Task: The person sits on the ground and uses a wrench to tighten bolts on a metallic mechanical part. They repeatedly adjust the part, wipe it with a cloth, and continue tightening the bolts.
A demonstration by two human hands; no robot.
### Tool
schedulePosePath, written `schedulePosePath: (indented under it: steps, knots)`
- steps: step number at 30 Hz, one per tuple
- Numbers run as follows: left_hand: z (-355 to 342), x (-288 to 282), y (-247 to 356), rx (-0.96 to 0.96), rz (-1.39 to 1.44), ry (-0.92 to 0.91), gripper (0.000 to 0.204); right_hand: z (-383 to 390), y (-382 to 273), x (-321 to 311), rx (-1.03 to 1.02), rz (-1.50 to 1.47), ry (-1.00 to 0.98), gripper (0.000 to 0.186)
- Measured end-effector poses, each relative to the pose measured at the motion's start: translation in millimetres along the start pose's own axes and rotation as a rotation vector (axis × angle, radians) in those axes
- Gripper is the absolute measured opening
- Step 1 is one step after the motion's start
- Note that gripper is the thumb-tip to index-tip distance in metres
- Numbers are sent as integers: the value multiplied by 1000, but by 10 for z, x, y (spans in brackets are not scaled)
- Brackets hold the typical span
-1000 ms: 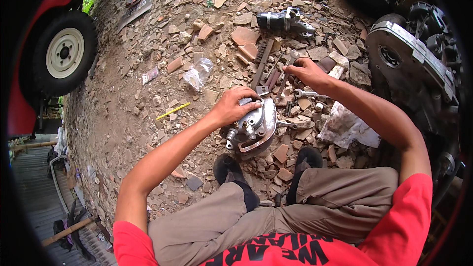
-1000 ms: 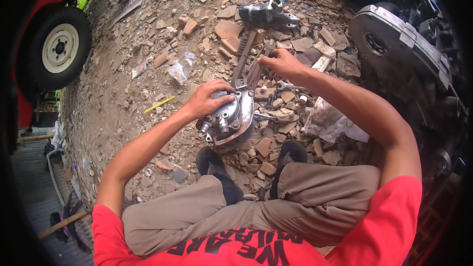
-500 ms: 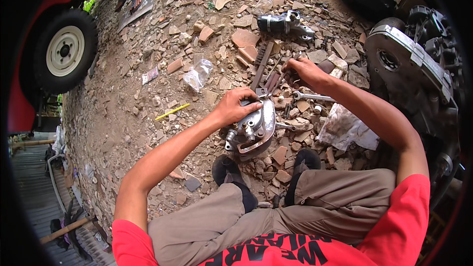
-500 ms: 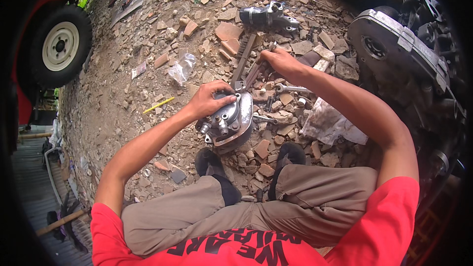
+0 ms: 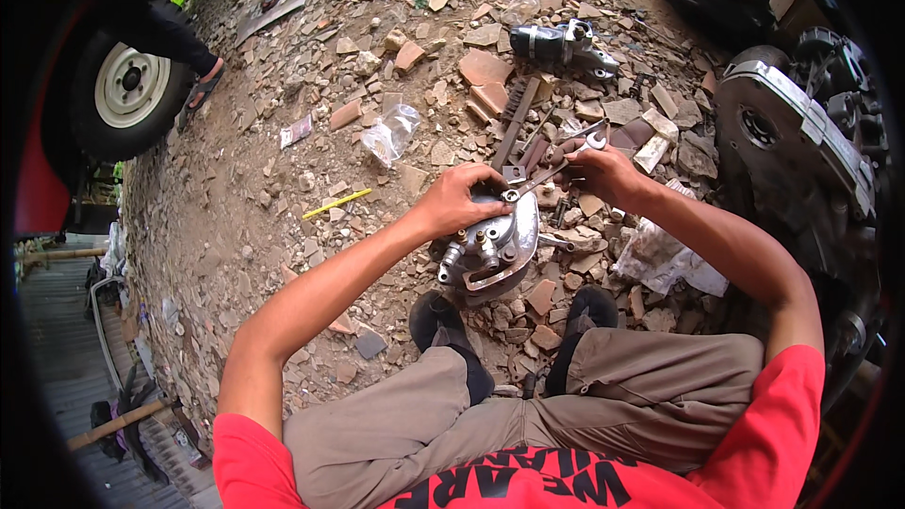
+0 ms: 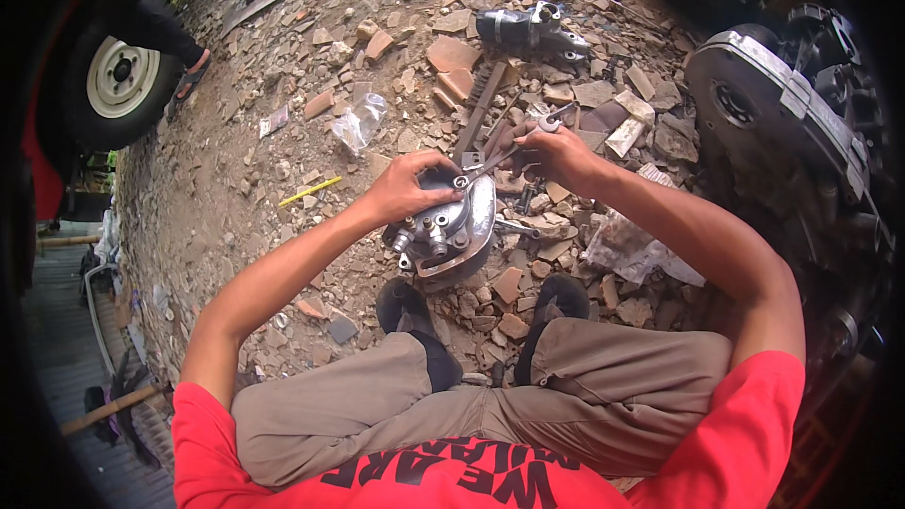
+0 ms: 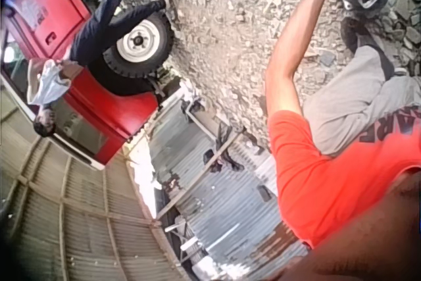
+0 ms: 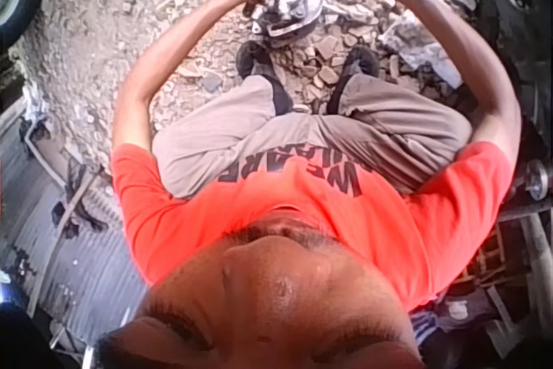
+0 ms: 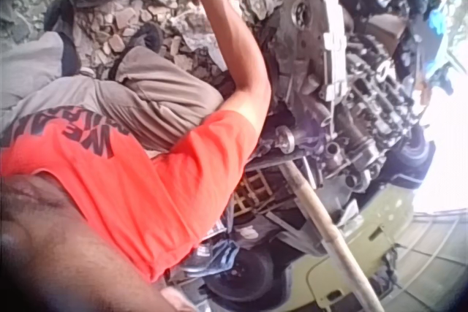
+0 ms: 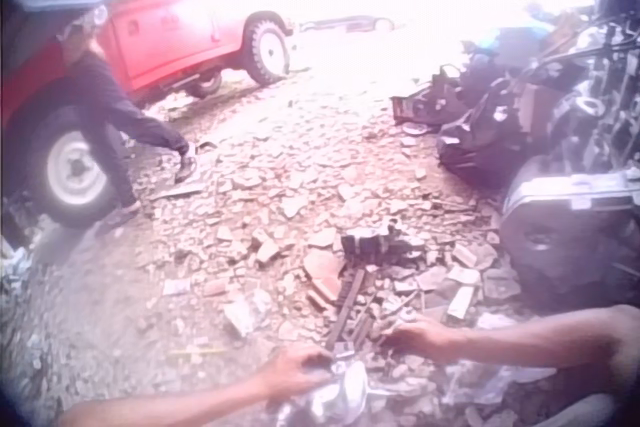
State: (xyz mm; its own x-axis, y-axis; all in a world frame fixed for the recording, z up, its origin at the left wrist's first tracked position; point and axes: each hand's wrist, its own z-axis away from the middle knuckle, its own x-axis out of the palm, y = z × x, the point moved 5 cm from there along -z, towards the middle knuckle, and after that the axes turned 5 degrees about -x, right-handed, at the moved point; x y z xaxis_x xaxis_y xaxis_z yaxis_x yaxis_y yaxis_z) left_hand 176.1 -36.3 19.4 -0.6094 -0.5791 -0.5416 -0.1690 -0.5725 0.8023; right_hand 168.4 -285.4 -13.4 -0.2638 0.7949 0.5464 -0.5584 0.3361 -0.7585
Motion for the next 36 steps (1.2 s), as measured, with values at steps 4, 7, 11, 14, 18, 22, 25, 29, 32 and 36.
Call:
schedulePosePath:
  steps: [4,7,11,14,18,22,25,29,32,36]
  knots:
    - [-15,6,58,34,-65,22,45,38,-68,88,-3,49,0,26]
    - [-27,24,38,15,8,21,43,-4,-228,-98,-79,140,114,27]
    - [-13,9,16,33,-38,5,34,-79,-593,-884,-1,728,411,28]
    - [-24,31,6,40,-48,9,33,3,-418,-1283,113,748,415,31]
    - [-47,37,50,26,-31,-3,32,60,-79,-1514,115,622,426,33]
    - [-68,58,49,92,-52,7,35,22,129,-1587,210,898,462,41]
    - [-22,23,23,91,-99,9,35,-75,241,-1173,-31,1505,281,43]
    - [-35,33,59,132,-120,-2,34,7,642,-412,-129,1572,-318,34]
    - [-72,82,78,28,-69,-117,32,80,1104,-282,-142,1673,-451,34]
    - [-25,66,52,-4,-39,-143,27,10,1230,-226,-8,1795,-497,32]
